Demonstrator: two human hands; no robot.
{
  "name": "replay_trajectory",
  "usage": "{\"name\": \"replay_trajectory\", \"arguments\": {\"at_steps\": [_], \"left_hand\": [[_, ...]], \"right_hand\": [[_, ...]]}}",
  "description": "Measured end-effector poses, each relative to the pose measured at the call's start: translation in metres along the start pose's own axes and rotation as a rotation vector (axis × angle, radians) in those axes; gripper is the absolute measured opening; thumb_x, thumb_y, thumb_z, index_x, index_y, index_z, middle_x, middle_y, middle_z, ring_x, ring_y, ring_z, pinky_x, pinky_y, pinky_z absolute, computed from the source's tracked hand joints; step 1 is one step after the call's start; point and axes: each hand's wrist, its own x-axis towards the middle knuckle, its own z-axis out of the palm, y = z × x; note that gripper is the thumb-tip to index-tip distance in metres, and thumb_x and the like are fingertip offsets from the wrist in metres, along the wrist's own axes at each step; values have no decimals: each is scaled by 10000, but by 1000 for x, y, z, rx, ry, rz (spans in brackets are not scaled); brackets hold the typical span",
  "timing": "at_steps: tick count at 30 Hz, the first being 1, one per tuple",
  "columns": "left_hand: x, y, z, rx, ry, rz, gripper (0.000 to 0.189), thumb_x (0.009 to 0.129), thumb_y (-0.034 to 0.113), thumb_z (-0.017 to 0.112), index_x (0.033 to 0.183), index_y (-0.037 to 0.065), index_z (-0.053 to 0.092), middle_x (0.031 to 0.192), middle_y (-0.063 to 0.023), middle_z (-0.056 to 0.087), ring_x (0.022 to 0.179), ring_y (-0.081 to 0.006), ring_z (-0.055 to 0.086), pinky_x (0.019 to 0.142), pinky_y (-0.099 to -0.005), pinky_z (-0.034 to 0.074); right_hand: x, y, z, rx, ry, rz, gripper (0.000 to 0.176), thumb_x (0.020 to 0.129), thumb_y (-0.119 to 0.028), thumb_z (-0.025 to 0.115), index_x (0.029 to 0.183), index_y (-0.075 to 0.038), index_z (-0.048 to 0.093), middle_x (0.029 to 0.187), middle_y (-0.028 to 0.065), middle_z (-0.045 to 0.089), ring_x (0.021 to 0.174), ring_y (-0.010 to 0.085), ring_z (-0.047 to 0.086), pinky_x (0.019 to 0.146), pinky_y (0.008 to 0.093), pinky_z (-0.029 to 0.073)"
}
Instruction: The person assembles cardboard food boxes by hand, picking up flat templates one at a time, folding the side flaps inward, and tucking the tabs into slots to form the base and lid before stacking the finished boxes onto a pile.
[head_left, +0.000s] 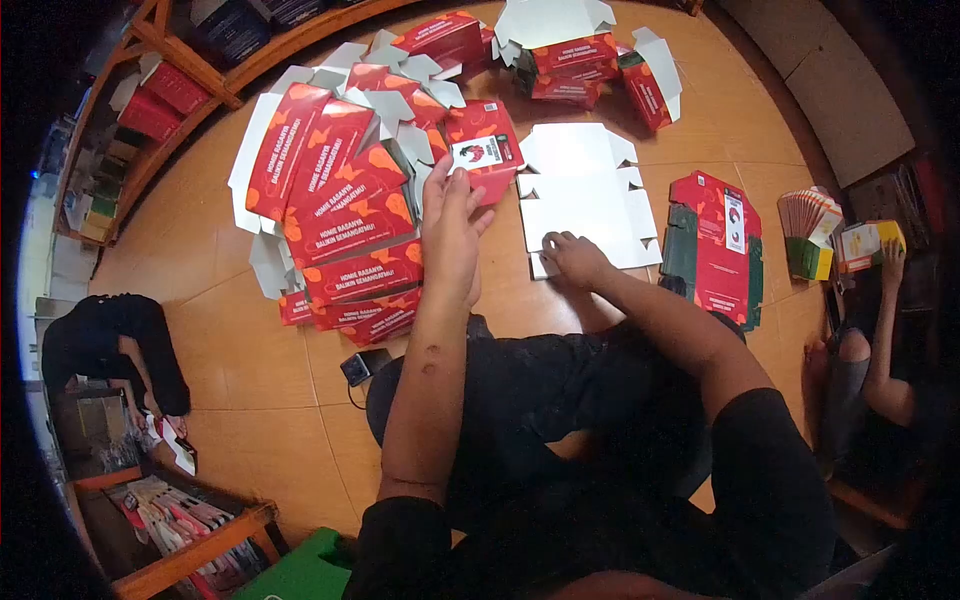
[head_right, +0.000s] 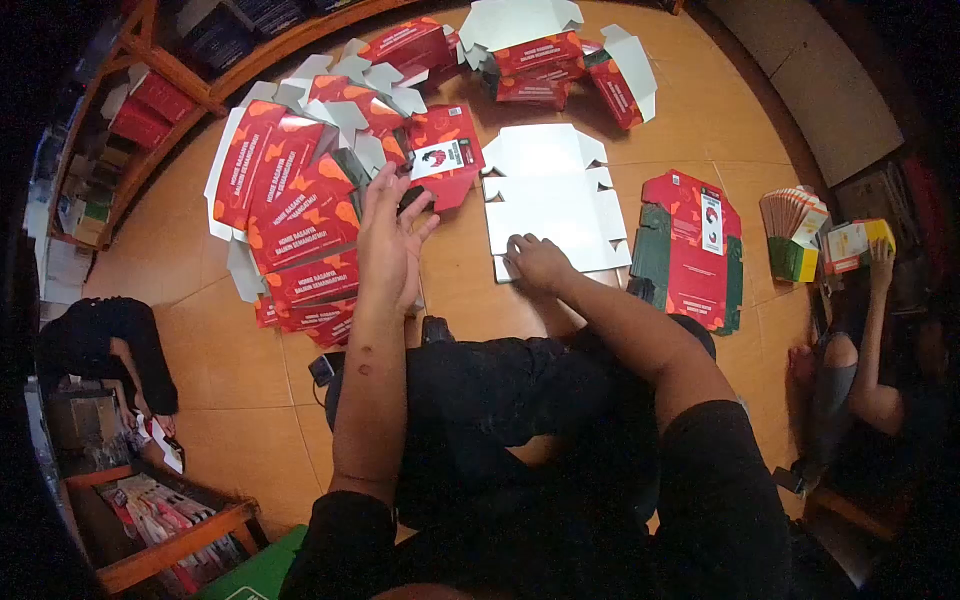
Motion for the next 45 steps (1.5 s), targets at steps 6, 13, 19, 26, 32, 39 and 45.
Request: {"name": "replay_trajectory", "arguments": {"at_steps": [6, 13, 19, 26, 32, 39, 45], "left_hand": [[-2, 1, 3, -7, -25, -9, 508, 1019, 362, 480, 1436, 84, 398, 1397, -158, 415, 1193, -260, 483, 970, -397, 420], [1, -1, 0, -5, -38, -1, 479, 1025, 355, 466, 1406, 67, 429, 1337, -134, 449, 1174, -242, 496, 958, -373, 431], [7, -9, -2, 282, -143, 318, 514, 951, 233, 624, 1393, 54, 433, 1334, -150, 470, 1137, -267, 556, 946, -387, 460], [-2, -26, 5, 1028, -517, 636, 287, 851, 226, 729, 1033, 13, 669, 882, -160, 687, 829, -253, 677, 745, -365, 510], [-15, -14, 19, 727, -403, 286, 258, 927, 251, 651, 929, -6, 672, 647, -117, 601, 567, -194, 559, 556, -349, 425], [-12, -28, 21, 89, -490, -405, 326, 1011, 318, 538, 1034, 12, 650, 785, -27, 652, 604, -90, 588, 486, -223, 466], [-24, -40, 37, 142, -474, -333, 325, 1018, 311, 522, 1015, 8, 640, 831, -78, 682, 584, -110, 608, 456, -213, 477]], "right_hand": [[-4, 7, -18, 189, 40, -44, 566, 706, -378, 800, 1197, -132, 663, 1314, 55, 571, 1158, 270, 578, 966, 372, 500], [4, 31, -30, 313, 27, -149, 342, 847, -328, 658, 1104, -106, 697, 1130, 162, 665, 1019, 323, 641, 887, 419, 509], [-35, 29, -181, 147, 204, 142, 216, 824, -133, 580, 988, -139, 721, 953, 131, 707, 915, 339, 667, 811, 451, 520], [-109, -12, -300, 141, 575, -182, 105, 830, -60, 628, 919, -86, 678, 960, 71, 636, 1004, 290, 574, 816, 405, 462], [-94, -5, -270, 656, 888, 113, 83, 972, -106, 575, 928, -42, 604, 795, 26, 576, 743, 132, 563, 699, 248, 441], [-76, 19, -230, 1393, 638, -132, 202, 1015, -265, 543, 935, -81, 569, 831, -70, 529, 755, 26, 455, 670, 207, 386], [-86, -11, -245, 724, 748, 117, 161, 912, -191, 645, 912, -30, 651, 824, 41, 593, 739, 118, 563, 625, 266, 432]]}}
